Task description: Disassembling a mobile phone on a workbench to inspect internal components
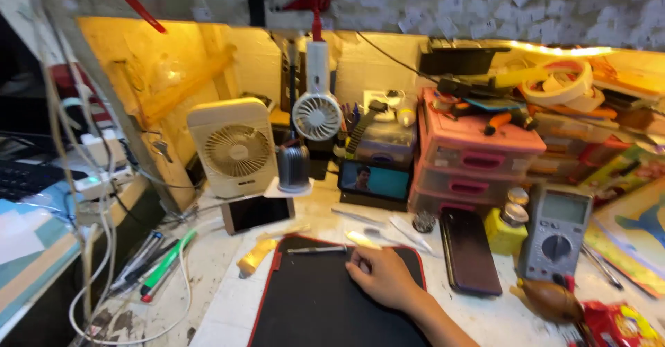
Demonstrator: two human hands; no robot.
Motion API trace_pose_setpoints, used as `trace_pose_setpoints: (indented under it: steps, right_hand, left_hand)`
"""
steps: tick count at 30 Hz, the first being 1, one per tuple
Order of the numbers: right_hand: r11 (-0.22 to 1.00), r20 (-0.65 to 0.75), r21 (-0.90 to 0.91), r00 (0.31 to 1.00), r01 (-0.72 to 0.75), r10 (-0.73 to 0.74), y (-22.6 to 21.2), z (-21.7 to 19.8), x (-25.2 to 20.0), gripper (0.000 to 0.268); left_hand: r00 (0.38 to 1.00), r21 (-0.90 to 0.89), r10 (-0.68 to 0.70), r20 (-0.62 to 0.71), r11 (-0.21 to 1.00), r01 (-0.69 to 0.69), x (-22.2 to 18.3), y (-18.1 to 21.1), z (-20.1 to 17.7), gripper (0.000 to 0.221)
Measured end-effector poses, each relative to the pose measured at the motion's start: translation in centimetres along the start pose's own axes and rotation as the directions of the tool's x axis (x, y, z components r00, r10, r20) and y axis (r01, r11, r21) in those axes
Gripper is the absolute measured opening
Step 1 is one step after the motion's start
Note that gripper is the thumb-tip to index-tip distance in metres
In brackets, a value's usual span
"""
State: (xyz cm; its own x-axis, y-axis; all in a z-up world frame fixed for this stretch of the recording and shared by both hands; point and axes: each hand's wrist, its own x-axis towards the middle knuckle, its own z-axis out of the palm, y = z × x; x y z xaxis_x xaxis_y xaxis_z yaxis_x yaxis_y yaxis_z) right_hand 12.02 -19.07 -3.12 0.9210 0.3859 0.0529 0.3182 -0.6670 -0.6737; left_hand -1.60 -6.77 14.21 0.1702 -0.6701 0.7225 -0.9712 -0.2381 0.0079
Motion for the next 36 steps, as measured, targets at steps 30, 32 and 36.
trace_pose_setpoints:
  steps: [30, 32, 36]
  right_hand:
    - [0.996, -0.294, -0.080, 0.954, 0.031, -0.053, -0.3, 0.6, 1.0, 0.009]
    - [0.980, -0.307, -0.199, 0.949, 0.005, -0.067, 0.0, 0.6, 0.9, 0.009]
    - [0.942, -0.362, -0.325, 0.931, -0.081, -0.044, -0.1, 0.1, 0.6, 0.010]
  left_hand:
    - [0.529, 0.090, -0.655, 0.540, 0.669, 0.738, -15.1, -22.1, 4.2, 0.026]
    - [0.535, 0.104, -0.627, 0.566, 0.698, 0.708, -15.3, -22.0, 4.2, 0.026]
    - [0.598, 0.186, -0.638, 0.486, 0.744, 0.642, -15.2, -20.2, 3.6, 0.014]
